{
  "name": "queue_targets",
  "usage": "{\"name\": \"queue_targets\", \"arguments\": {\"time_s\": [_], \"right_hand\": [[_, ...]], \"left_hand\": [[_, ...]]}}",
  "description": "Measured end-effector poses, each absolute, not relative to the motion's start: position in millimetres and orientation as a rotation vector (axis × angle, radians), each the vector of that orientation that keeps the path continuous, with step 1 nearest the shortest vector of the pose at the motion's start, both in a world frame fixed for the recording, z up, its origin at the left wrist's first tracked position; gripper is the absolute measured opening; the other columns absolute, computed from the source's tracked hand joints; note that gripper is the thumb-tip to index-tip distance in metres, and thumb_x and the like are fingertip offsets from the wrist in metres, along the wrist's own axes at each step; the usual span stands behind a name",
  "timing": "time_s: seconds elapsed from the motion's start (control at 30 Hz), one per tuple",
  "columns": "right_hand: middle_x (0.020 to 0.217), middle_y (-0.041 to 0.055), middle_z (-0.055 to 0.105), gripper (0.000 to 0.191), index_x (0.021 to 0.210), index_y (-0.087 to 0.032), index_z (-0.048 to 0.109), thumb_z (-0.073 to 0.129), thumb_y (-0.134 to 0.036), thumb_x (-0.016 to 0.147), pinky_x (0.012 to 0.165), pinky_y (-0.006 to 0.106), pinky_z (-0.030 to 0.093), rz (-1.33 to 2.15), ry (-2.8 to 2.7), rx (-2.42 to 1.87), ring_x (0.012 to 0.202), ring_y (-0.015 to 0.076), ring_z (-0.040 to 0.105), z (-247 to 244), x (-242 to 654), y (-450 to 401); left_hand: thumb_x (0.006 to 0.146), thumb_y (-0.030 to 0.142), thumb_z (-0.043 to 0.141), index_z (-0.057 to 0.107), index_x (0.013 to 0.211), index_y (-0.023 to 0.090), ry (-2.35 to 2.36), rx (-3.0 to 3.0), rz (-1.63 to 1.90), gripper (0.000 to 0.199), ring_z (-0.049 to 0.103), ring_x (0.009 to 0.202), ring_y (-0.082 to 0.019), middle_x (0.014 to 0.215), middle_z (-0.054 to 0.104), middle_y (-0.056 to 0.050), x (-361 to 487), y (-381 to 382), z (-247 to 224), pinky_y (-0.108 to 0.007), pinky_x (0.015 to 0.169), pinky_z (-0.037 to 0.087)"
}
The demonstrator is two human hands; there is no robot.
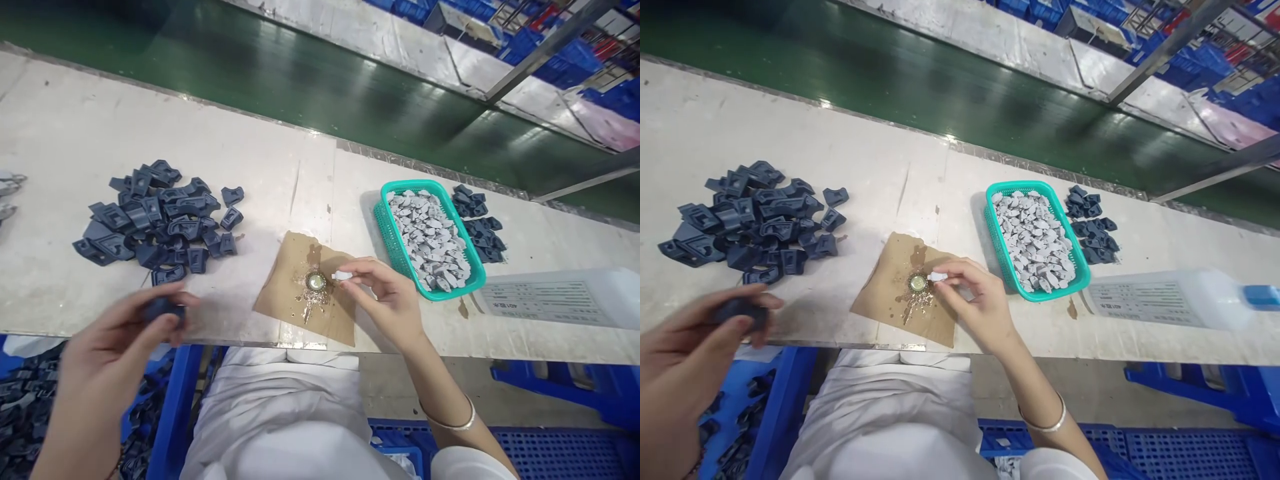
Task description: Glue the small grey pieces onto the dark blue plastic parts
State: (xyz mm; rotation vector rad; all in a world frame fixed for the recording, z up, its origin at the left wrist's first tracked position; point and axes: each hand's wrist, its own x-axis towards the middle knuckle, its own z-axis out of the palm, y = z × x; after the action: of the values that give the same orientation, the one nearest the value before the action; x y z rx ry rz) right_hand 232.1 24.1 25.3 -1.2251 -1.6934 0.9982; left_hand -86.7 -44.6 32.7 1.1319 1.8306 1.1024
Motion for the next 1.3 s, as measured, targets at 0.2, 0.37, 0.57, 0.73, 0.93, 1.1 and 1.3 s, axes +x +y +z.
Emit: {"name": "queue_targets", "arguments": {"time_s": [0.2, 0.37, 0.57, 0.73, 0.93, 1.1, 1.3], "right_hand": [[0.106, 0.0071, 0.074, 0.021, 0.113, -0.023, 0.073, 0.064, -0.015, 0.096, 0.085, 0.035, 0.061, 0.857, -1.949, -1.170, 0.098, 0.0194, 0.070, 21.6, 224.8, 26.8], [0.109, 0.0079, 0.076, 0.022, 0.115, -0.022, 0.070, 0.062, -0.012, 0.096, 0.091, 0.036, 0.060, 0.692, -2.090, -1.137, 0.102, 0.0200, 0.071, 21.4, 221.0, 25.8], [0.108, 0.0105, 0.076, 0.018, 0.109, -0.017, 0.070, 0.064, -0.009, 0.095, 0.093, 0.035, 0.058, 0.616, -2.167, -1.056, 0.102, 0.0195, 0.071, 19.0, 214.5, 28.7], [0.106, 0.0090, 0.076, 0.019, 0.109, -0.019, 0.073, 0.065, -0.010, 0.094, 0.092, 0.037, 0.059, 0.689, -2.113, -1.091, 0.101, 0.0205, 0.071, 17.4, 213.6, 28.9], [0.100, 0.0020, 0.077, 0.020, 0.101, -0.026, 0.078, 0.078, -0.014, 0.084, 0.076, 0.024, 0.062, 1.149, -1.502, -1.205, 0.080, 0.0123, 0.072, 19.7, 214.9, 22.2], [0.096, 0.0019, 0.076, 0.020, 0.097, -0.026, 0.080, 0.081, -0.014, 0.082, 0.075, 0.022, 0.061, 1.323, -1.321, -1.105, 0.082, 0.0120, 0.073, 19.0, 207.4, 15.8], [0.104, 0.0022, 0.074, 0.023, 0.103, -0.028, 0.079, 0.076, -0.013, 0.086, 0.078, 0.021, 0.063, 1.352, -1.440, -1.043, 0.092, 0.0124, 0.072, 17.6, 202.7, 13.9]], "left_hand": [[0.089, 0.049, 0.068, 0.072, 0.123, 0.028, 1.373, 0.883, 0.784, 0.041, 0.068, 0.110, -0.026, 0.115, 0.075, -0.005, -48.2, -42.5, 37.2, -0.033, 0.090, 0.062], [0.089, 0.043, 0.070, 0.072, 0.121, 0.029, 1.226, 0.941, 0.694, 0.035, 0.068, 0.111, -0.024, 0.120, 0.072, -0.006, -34.2, -43.8, 27.5, -0.030, 0.093, 0.058], [0.083, 0.032, 0.077, 0.074, 0.101, 0.026, 1.196, 0.985, 0.797, 0.019, 0.069, 0.099, -0.020, 0.111, 0.072, -0.004, -14.8, -34.6, 23.4, -0.026, 0.079, 0.060], [0.088, 0.026, 0.072, 0.076, 0.099, 0.025, 1.162, 1.188, 0.912, 0.012, 0.066, 0.095, -0.015, 0.106, 0.068, -0.003, -3.0, -23.7, 20.1, -0.021, 0.075, 0.057], [0.097, 0.022, 0.061, 0.069, 0.110, 0.026, 1.148, 1.436, 0.954, 0.016, 0.064, 0.102, -0.013, 0.116, 0.068, -0.002, 3.7, -17.6, 10.0, -0.019, 0.078, 0.053], [0.099, 0.020, 0.058, 0.062, 0.116, 0.028, 1.174, 1.629, 0.928, 0.018, 0.058, 0.080, -0.007, 0.108, 0.065, 0.002, 6.4, -18.0, 1.9, -0.016, 0.068, 0.048], [0.101, 0.021, 0.055, 0.058, 0.113, 0.027, 1.187, 1.667, 0.880, 0.014, 0.053, 0.073, -0.006, 0.107, 0.062, 0.002, 7.6, -18.3, 1.6, -0.016, 0.060, 0.043]]}}
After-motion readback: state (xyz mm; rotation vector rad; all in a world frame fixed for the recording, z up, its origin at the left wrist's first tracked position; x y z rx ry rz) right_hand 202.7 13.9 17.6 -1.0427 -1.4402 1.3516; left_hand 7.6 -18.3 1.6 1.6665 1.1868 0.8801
